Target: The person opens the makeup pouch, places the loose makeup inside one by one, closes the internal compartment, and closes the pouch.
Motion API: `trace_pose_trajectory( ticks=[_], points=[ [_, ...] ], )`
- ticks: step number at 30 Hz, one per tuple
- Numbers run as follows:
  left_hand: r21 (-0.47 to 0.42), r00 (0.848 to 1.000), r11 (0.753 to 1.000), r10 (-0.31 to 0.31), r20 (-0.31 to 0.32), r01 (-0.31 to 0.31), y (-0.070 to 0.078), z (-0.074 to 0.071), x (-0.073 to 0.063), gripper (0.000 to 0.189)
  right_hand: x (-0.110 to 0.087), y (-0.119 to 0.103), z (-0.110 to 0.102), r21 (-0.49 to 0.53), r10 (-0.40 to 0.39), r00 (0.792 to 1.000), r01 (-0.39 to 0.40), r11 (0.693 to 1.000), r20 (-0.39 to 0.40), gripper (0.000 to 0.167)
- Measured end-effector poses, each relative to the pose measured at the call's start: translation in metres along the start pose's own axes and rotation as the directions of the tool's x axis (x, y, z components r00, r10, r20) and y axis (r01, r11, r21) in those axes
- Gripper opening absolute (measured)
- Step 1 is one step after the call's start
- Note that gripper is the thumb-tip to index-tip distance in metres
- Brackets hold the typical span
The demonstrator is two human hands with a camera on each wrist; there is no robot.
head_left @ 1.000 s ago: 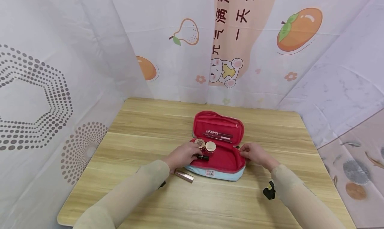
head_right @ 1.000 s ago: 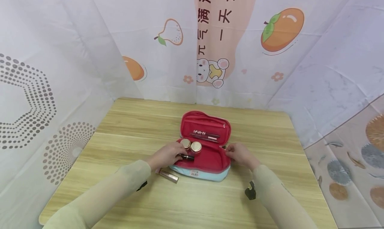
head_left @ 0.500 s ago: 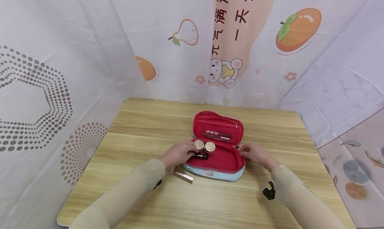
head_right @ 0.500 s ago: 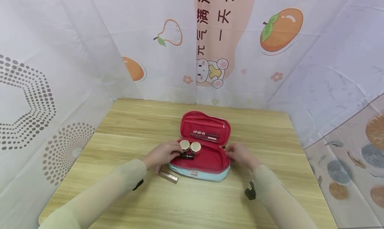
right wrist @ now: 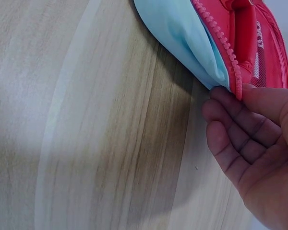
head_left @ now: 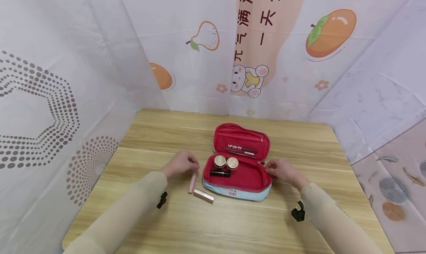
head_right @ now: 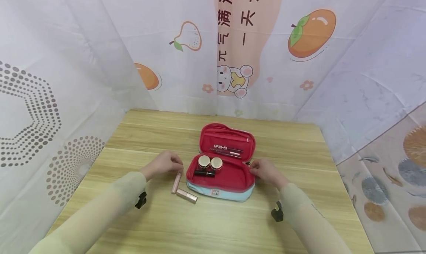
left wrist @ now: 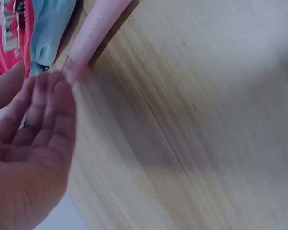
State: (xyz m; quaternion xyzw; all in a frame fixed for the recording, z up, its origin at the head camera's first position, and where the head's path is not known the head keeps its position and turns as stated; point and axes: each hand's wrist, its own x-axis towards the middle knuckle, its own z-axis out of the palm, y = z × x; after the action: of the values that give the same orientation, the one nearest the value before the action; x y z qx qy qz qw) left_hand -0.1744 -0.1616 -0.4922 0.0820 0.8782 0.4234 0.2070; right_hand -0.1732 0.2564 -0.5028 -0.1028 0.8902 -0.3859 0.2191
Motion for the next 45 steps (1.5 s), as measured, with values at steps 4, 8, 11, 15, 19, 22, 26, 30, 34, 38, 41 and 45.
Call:
trace_pose_trajectory(
  ticks=[4,8,11,15,19,22,26,30,34,38,41,45],
  points=[
    [-0.099,0.991,0.989,-0.105,0.085,0.113,-0.006,-0.004,-0.004,0.014,0.000,0.000,0.000,0.001,-0.002,1.000,0.002,1.000,0.000,0.009],
    [-0.164,0.968,0.959,-0.212,0.136,0.233,-0.006,-0.007,-0.007,0.022,0.000,0.000,0.000,0.005,-0.001,1.000,0.001,1.000,0.003,0.009],
    [-0.184,0.948,0.934,-0.283,0.145,0.307,-0.006,-0.008,-0.008,0.025,0.001,0.001,0.001,0.004,-0.007,1.000,0.007,1.000,0.007,0.010],
    [-0.190,0.921,0.904,-0.357,0.157,0.382,-0.008,-0.007,-0.008,0.024,0.001,0.001,0.001,0.010,-0.003,1.000,0.003,1.000,0.010,0.010],
    [-0.193,0.897,0.879,-0.406,0.174,0.436,-0.010,-0.005,-0.007,0.025,0.001,0.000,0.001,0.012,0.002,1.000,-0.002,1.000,0.012,0.010],
    [-0.179,0.884,0.869,-0.432,0.182,0.461,-0.010,-0.002,-0.006,0.026,0.001,0.000,0.001,0.009,0.006,1.000,-0.006,1.000,0.012,0.009],
    [-0.133,0.876,0.872,-0.444,0.187,0.470,-0.009,0.000,-0.005,0.028,0.001,0.000,0.001,0.012,0.008,1.000,-0.009,1.000,0.016,0.009],
    [-0.096,0.879,0.883,-0.435,0.196,0.459,-0.007,0.000,-0.003,0.025,0.001,0.000,0.001,0.011,0.006,1.000,-0.006,1.000,0.018,0.009],
    [-0.071,0.886,0.895,-0.420,0.197,0.440,-0.004,0.001,-0.004,0.023,0.001,-0.001,0.001,0.006,0.008,1.000,-0.008,1.000,0.016,0.009],
    [-0.036,0.898,0.909,-0.403,0.174,0.415,0.000,0.002,-0.005,0.022,0.001,-0.001,0.001,0.002,0.012,1.000,-0.012,1.000,0.014,0.009],
    [0.010,0.912,0.921,-0.388,0.134,0.390,0.004,0.005,-0.006,0.021,0.001,-0.001,0.001,-0.002,0.014,1.000,-0.014,1.000,0.017,0.009],
    [0.074,0.919,0.922,-0.385,0.080,0.380,0.008,0.010,-0.005,0.023,0.000,-0.001,0.001,-0.005,0.011,1.000,-0.011,1.000,0.021,0.010]
  ],
)
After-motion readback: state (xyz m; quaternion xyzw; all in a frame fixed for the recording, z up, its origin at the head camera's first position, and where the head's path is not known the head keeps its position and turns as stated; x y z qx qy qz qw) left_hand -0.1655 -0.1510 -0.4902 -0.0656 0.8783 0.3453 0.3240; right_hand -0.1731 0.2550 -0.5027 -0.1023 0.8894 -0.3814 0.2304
